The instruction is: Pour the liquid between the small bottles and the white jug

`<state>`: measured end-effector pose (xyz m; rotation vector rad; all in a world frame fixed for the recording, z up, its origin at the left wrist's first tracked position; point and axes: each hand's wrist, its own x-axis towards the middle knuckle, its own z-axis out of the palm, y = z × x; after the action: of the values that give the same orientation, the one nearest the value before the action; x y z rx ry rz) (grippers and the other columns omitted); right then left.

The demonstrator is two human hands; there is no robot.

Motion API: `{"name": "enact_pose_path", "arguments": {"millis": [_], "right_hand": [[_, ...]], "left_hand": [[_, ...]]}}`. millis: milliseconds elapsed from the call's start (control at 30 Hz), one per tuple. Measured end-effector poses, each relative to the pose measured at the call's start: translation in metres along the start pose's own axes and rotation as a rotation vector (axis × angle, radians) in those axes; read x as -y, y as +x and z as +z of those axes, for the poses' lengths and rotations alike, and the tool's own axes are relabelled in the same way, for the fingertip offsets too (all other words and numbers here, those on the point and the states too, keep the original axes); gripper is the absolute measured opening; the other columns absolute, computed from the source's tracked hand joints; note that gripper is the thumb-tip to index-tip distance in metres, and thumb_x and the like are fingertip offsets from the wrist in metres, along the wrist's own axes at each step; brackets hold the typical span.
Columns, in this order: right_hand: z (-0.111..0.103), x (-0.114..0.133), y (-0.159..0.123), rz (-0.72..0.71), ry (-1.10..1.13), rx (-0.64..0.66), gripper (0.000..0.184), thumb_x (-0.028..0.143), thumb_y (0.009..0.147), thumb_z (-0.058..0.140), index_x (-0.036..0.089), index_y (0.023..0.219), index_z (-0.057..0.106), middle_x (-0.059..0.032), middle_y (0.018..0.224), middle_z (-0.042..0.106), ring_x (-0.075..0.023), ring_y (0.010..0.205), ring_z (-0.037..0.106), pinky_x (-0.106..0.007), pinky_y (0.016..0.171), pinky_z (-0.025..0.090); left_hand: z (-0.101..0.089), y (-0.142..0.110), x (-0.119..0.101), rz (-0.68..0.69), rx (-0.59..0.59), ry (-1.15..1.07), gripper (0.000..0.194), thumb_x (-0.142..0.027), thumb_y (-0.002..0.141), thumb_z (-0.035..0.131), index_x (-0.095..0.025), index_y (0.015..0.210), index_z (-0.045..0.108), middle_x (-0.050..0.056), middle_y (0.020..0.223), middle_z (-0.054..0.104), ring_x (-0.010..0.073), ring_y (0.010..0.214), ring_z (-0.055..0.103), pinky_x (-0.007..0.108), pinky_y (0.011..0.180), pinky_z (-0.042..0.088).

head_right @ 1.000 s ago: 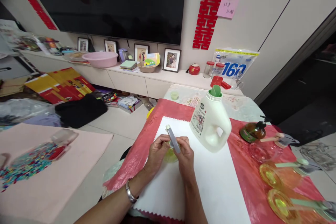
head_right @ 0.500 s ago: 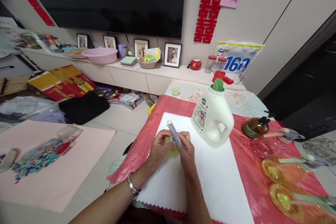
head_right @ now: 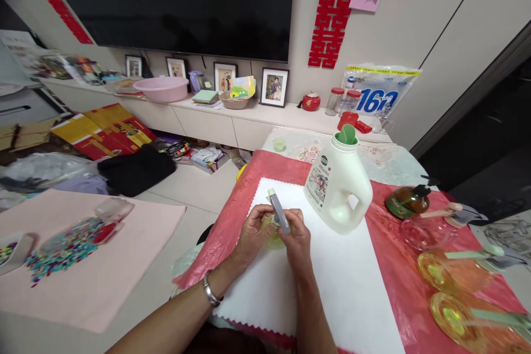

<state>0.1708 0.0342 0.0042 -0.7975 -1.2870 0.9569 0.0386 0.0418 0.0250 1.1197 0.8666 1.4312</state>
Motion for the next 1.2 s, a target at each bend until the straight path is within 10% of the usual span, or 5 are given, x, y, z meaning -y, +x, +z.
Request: {"name": "enact_pose_path", "arguments": {"millis": [500, 1200], "right_hand": [[0.001, 0.0, 0.0, -0.02, 0.033, -0.003, 0.029, 0.037, 0.097, 0.069, 0.014, 0.113, 0.063, -0.006, 0.112, 0.056, -0.0191, 0.101, 0.056, -0.035, 0.089, 0.051], [0.009, 0.0, 0.002, -0.023, -0.087, -0.07, 0.034, 0.045, 0.1, 0.066, 0.014, 0.113, 0.064, -0.0071, 0.112, 0.059, -0.0191, 0.1, 0.058, -0.037, 0.089, 0.053]], "left_hand": [[-0.001, -0.001, -0.001, 0.041, 0.038, 0.012, 0.028, -0.047, 0.087, 0.071, -0.021, 0.096, 0.068, 0.004, 0.098, 0.065, 0.0196, 0.095, 0.059, 0.033, 0.09, 0.046], [-0.01, 0.006, 0.014, 0.044, -0.076, 0.083, 0.032, -0.048, 0.073, 0.082, -0.022, 0.091, 0.074, 0.004, 0.094, 0.072, 0.0232, 0.093, 0.065, 0.037, 0.087, 0.052]]}}
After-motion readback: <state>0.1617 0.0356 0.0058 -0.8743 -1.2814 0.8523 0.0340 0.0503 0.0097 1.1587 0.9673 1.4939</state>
